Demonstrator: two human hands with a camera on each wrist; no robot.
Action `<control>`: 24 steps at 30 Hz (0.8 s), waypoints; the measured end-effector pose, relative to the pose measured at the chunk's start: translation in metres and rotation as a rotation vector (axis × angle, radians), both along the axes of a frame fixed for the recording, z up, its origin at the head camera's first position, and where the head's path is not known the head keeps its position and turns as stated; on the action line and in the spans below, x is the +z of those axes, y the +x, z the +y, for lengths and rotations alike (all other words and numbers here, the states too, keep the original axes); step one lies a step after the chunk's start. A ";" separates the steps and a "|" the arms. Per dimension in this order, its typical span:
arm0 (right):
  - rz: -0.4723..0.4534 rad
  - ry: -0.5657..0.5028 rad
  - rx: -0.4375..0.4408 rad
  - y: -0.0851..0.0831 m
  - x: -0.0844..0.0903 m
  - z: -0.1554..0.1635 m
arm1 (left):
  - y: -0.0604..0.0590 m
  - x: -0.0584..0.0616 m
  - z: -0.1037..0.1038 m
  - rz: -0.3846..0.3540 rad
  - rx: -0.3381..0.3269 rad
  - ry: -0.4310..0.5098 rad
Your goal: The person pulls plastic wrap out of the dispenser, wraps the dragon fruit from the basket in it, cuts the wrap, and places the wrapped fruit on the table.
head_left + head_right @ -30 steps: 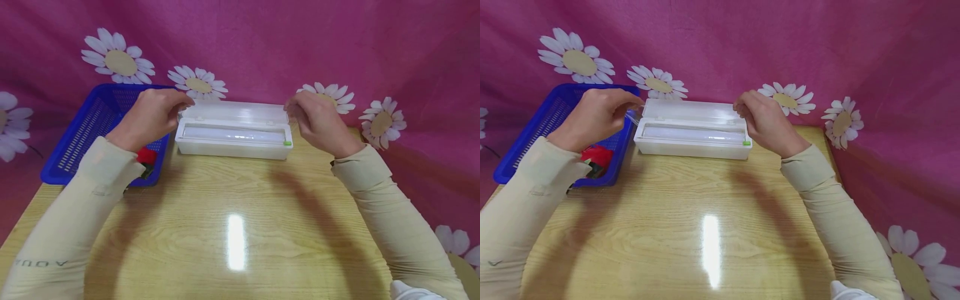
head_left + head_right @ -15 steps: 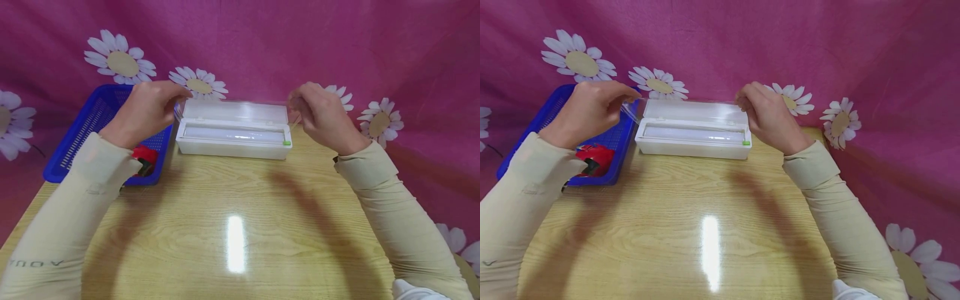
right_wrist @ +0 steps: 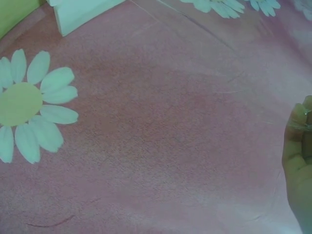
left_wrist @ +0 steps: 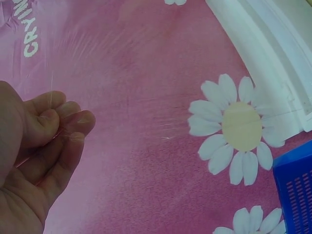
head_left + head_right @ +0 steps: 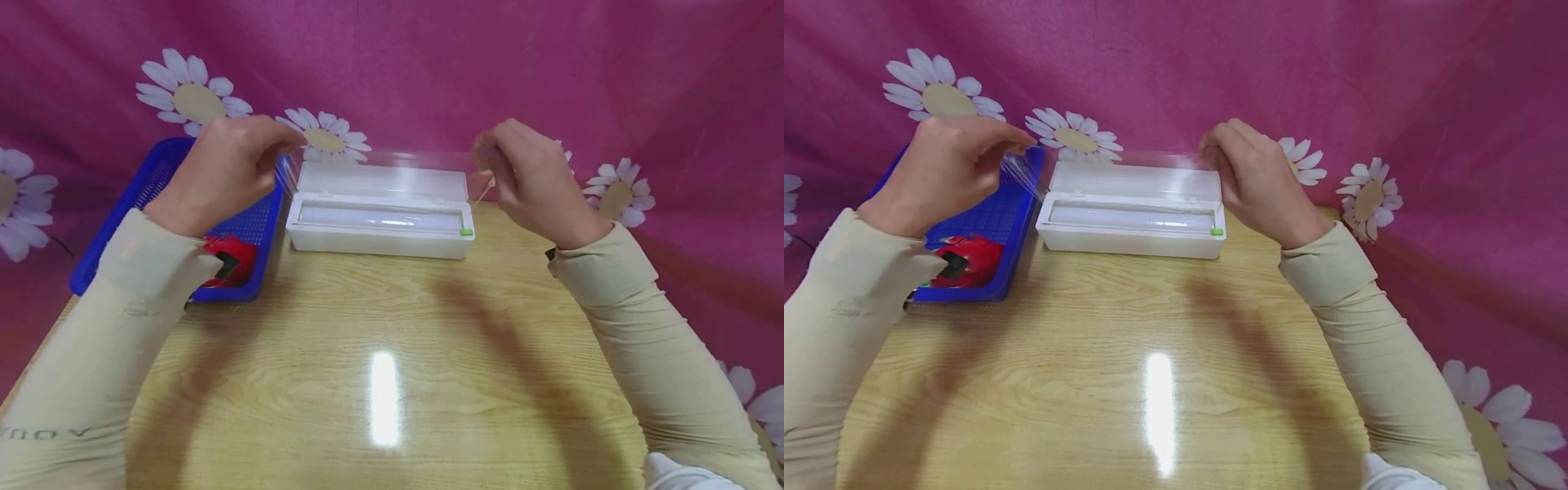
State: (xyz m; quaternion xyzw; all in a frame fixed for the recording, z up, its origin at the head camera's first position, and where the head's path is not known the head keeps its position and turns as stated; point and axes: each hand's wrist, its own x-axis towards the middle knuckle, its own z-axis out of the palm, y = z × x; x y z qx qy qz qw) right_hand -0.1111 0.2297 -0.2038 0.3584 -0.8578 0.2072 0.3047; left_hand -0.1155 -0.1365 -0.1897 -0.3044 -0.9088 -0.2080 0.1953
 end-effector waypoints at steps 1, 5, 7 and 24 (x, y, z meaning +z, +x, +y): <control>0.004 -0.001 0.001 0.000 0.001 0.000 | 0.000 0.001 0.000 0.003 -0.001 0.002; 0.019 0.014 0.006 0.001 0.006 -0.002 | 0.002 0.004 -0.002 0.019 -0.010 0.015; 0.030 0.019 0.012 0.001 0.009 -0.003 | 0.003 0.006 -0.003 0.027 -0.007 0.015; 0.075 -0.032 0.023 0.008 0.019 -0.009 | 0.010 0.015 -0.008 0.170 -0.052 0.042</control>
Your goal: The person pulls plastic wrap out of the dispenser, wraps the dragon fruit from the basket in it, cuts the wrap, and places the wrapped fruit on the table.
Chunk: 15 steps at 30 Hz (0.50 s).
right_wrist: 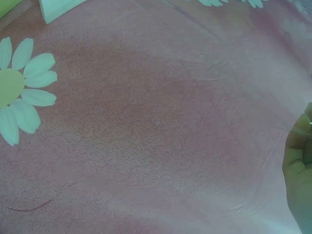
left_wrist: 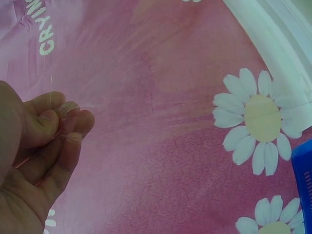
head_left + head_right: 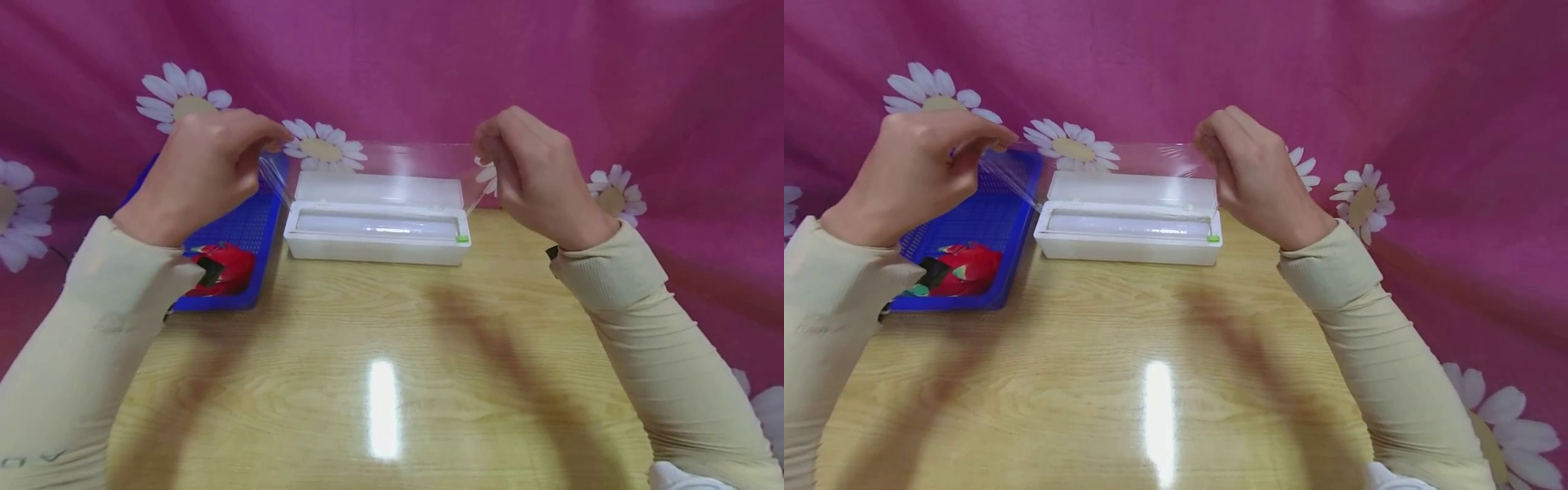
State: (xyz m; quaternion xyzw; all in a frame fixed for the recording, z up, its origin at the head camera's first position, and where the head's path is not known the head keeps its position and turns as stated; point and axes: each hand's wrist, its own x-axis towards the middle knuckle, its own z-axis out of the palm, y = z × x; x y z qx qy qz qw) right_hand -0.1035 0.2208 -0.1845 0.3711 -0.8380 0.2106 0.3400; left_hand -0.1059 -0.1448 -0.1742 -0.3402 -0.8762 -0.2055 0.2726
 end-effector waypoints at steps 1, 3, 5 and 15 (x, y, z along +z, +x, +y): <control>-0.001 -0.002 0.001 0.001 0.000 -0.001 | 0.000 0.000 0.000 0.014 -0.005 0.001; -0.005 -0.002 -0.001 0.002 0.001 -0.002 | 0.001 0.000 -0.001 0.038 -0.014 0.003; -0.007 -0.001 -0.003 0.004 0.002 -0.002 | 0.002 0.000 -0.001 0.042 -0.011 0.001; 0.015 -0.029 0.007 0.008 0.012 -0.009 | 0.008 0.008 -0.004 0.025 0.029 -0.010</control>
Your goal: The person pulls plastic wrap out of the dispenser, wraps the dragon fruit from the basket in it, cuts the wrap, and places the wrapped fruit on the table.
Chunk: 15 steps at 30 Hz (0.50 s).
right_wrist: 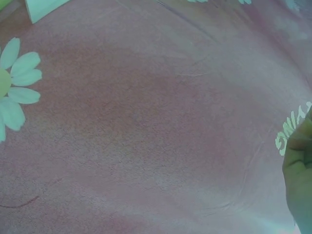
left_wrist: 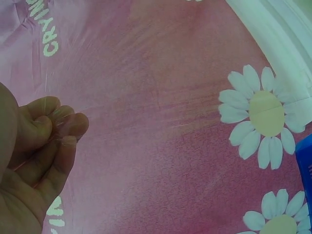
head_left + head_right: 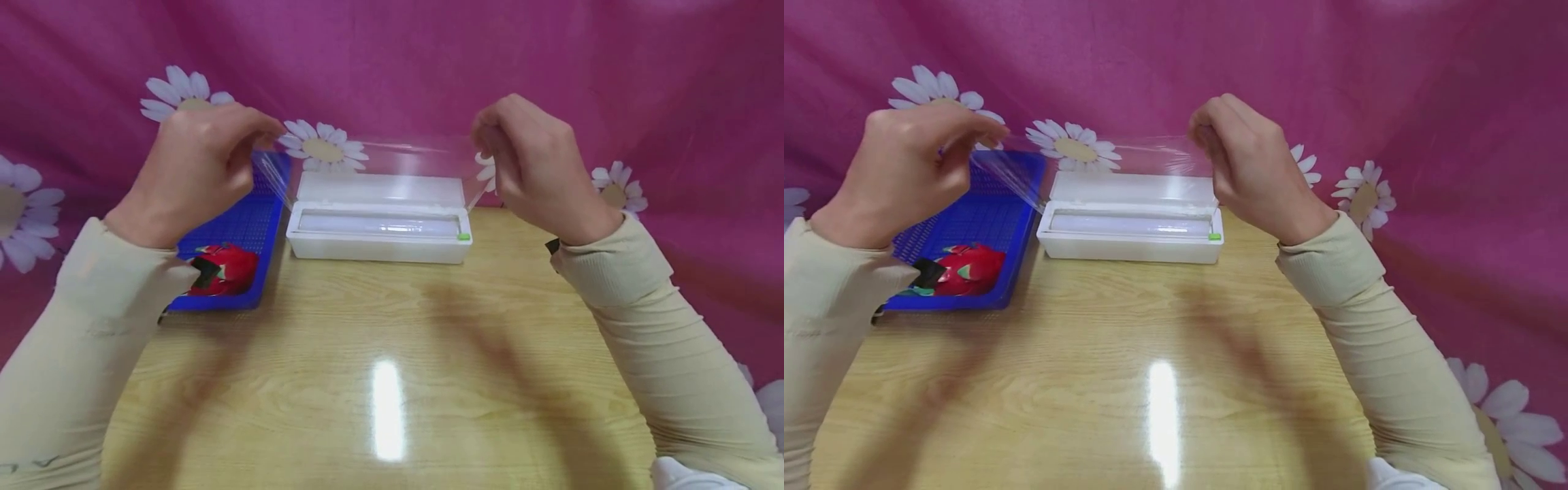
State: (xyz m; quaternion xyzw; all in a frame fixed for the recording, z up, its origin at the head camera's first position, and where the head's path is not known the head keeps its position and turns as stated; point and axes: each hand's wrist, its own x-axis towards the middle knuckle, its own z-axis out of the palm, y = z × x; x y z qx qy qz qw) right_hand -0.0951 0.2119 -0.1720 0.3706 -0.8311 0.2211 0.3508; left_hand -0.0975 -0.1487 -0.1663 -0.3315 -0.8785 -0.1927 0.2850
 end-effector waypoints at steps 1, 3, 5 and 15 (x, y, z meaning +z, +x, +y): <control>0.001 0.001 0.001 0.000 0.001 -0.001 | 0.001 0.001 0.000 -0.005 0.007 0.000; 0.005 -0.003 0.002 0.000 0.002 -0.002 | 0.002 0.002 -0.001 -0.015 0.018 -0.002; 0.009 -0.014 0.004 0.000 0.003 -0.003 | 0.003 0.003 -0.002 -0.027 0.029 -0.004; 0.017 -0.076 -0.005 0.003 0.008 -0.007 | 0.006 0.008 -0.005 0.004 0.024 0.006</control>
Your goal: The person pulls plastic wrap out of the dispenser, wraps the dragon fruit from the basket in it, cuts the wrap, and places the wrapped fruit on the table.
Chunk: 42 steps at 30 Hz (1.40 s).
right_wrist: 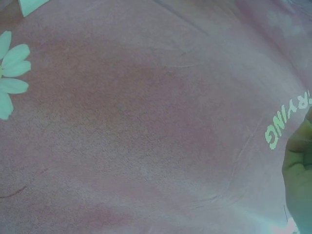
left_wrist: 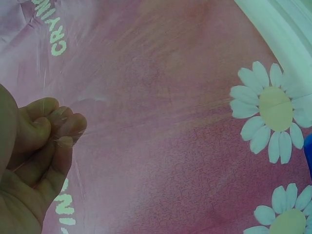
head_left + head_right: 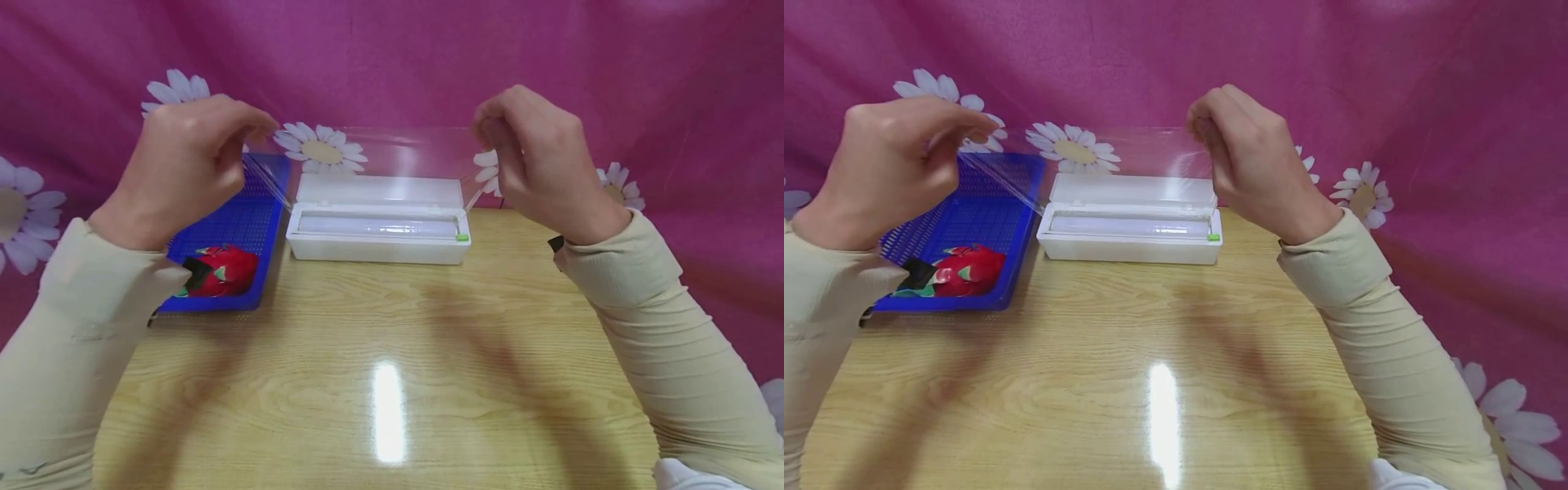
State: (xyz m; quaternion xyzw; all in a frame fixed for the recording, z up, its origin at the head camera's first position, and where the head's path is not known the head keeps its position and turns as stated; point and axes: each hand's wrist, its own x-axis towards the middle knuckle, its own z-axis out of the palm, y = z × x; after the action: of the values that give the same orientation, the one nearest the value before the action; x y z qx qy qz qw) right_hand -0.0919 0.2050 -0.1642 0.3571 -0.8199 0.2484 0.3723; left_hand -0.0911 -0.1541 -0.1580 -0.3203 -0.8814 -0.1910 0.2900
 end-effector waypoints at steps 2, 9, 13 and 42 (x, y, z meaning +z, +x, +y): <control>0.000 -0.016 0.002 0.001 0.000 -0.001 | 0.001 0.000 -0.001 0.005 0.002 0.007; 0.016 -0.029 0.016 0.007 0.004 -0.002 | 0.004 0.002 -0.003 0.052 -0.005 0.012; 0.023 -0.039 0.022 0.009 0.007 -0.003 | 0.006 0.004 -0.004 0.060 -0.004 0.009; 0.073 -0.063 0.029 0.027 0.014 0.007 | 0.026 0.011 -0.003 0.076 -0.048 0.018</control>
State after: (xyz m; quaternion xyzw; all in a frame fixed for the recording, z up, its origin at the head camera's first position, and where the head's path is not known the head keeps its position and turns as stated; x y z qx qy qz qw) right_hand -0.0648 0.2121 -0.1502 0.3659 -0.7922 0.2661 0.4096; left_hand -0.0655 -0.1572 -0.1470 -0.3457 -0.8601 -0.1936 0.3213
